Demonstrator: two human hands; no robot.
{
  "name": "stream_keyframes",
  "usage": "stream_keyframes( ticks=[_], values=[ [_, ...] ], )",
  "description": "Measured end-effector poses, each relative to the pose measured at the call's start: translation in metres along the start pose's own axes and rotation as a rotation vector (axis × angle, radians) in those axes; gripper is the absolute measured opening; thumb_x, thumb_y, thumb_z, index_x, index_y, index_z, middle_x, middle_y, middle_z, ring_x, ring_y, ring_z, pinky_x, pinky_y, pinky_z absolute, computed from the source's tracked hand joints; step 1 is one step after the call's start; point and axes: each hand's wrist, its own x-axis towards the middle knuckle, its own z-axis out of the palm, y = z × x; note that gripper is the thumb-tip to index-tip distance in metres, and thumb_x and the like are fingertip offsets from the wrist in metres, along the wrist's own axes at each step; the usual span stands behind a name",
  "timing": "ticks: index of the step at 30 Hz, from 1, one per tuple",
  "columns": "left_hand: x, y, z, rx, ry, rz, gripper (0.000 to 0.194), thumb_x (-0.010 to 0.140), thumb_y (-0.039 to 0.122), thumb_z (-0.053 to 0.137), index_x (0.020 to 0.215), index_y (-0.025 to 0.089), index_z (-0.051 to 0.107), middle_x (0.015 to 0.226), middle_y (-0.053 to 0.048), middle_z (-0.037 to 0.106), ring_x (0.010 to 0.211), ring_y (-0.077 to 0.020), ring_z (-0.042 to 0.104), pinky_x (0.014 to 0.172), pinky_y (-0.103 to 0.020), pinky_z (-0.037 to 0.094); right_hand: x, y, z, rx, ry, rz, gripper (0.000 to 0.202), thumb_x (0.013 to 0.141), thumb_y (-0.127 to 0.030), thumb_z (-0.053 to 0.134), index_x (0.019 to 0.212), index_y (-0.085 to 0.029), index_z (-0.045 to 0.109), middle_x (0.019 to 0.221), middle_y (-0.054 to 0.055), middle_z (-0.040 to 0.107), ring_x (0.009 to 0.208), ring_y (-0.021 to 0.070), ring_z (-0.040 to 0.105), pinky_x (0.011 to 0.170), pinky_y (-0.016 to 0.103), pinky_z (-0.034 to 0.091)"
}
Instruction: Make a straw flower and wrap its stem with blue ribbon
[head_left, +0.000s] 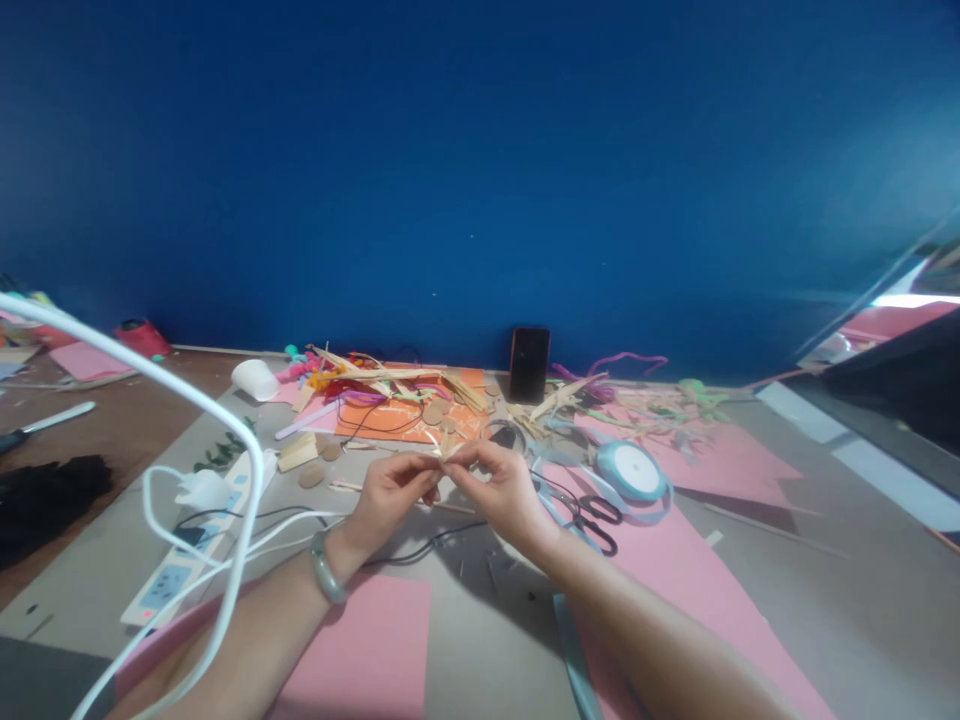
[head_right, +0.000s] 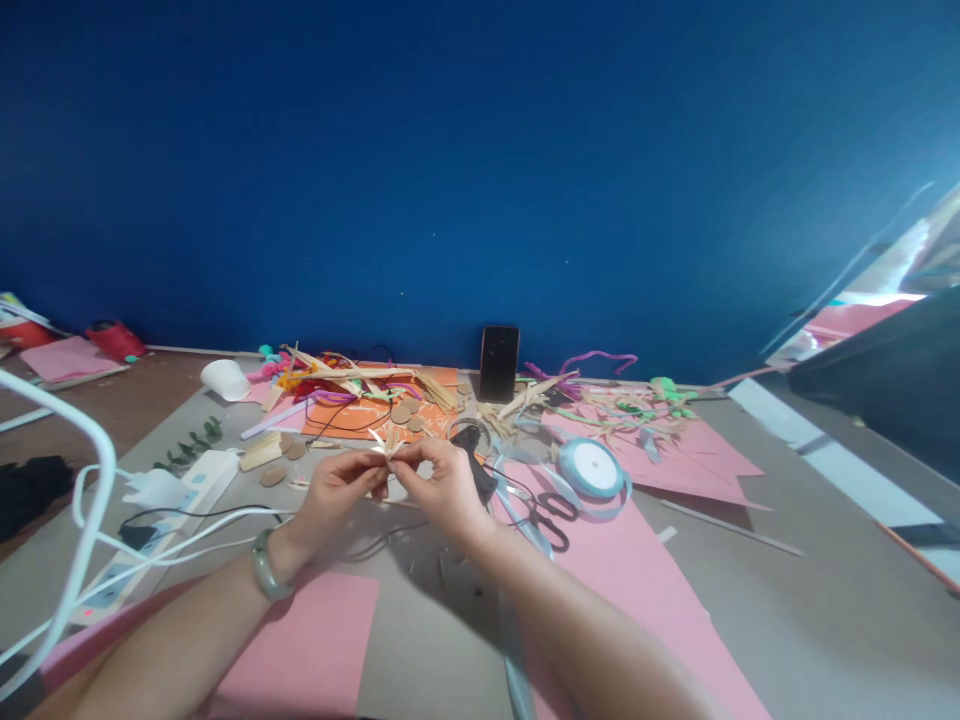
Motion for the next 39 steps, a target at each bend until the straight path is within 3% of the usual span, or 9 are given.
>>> stream_keyframes(
  ticks=[8, 14, 19, 30, 39],
  values=[
    [0.0, -0.002, 0.001, 0.061, 0.071, -0.012, 0.022, 0.077, 0.035, 0.067, 0.079, 0.013, 0.065, 0.056, 0.001, 0.057, 0.051, -0.0101, 0.052, 0.051, -0.022, 0.043, -0.001, -0.004, 0.001, -0.038, -0.035, 0.004, 0.01, 0.077, -0.02, 0.064, 0.067, -0.018, 0.067, 0.066, 0.003, 0.07, 0.064, 0.0164, 0.065, 0.064, 0.027, 0.05],
    [0.001, -0.002, 0.001, 0.102, 0.077, 0.031, 0.023, 0.08, 0.036, 0.064, 0.078, 0.014, 0.062, 0.059, 0.002, 0.052, 0.052, -0.0086, 0.046, 0.051, -0.02, 0.038, -0.004, -0.004, 0.004, -0.021, -0.015, -0.019, 0.007, 0.075, -0.016, 0.064, 0.078, -0.018, 0.07, 0.076, 0.005, 0.073, 0.072, 0.018, 0.068, 0.069, 0.028, 0.052],
    [0.003, -0.001, 0.0, 0.083, 0.123, 0.021, 0.021, 0.08, 0.036, 0.064, 0.082, 0.015, 0.061, 0.072, 0.0, 0.059, 0.054, -0.0071, 0.043, 0.05, -0.019, 0.034, -0.004, -0.005, 0.004, -0.019, -0.06, -0.072, 0.017, 0.075, -0.014, 0.063, 0.089, -0.019, 0.072, 0.085, 0.005, 0.074, 0.077, 0.0181, 0.069, 0.074, 0.03, 0.053],
    [0.004, -0.003, 0.0, 0.006, 0.031, -0.018, 0.02, 0.084, 0.034, 0.06, 0.079, 0.016, 0.054, 0.071, 0.003, 0.053, 0.05, -0.0052, 0.041, 0.049, -0.019, 0.033, 0.007, -0.003, -0.007, 0.089, -0.018, 0.197, 0.016, 0.075, -0.027, 0.066, 0.083, -0.015, 0.073, 0.08, 0.007, 0.075, 0.075, 0.0195, 0.069, 0.071, 0.03, 0.054],
    [0.003, 0.002, 0.002, -0.028, -0.016, -0.095, 0.02, 0.082, 0.033, 0.062, 0.078, 0.016, 0.055, 0.054, 0.006, 0.047, 0.047, -0.0062, 0.041, 0.05, -0.02, 0.032, 0.006, -0.002, -0.002, 0.195, -0.132, 0.259, 0.014, 0.074, -0.028, 0.068, 0.074, -0.015, 0.07, 0.073, 0.003, 0.07, 0.07, 0.016, 0.064, 0.07, 0.027, 0.049]
  ],
)
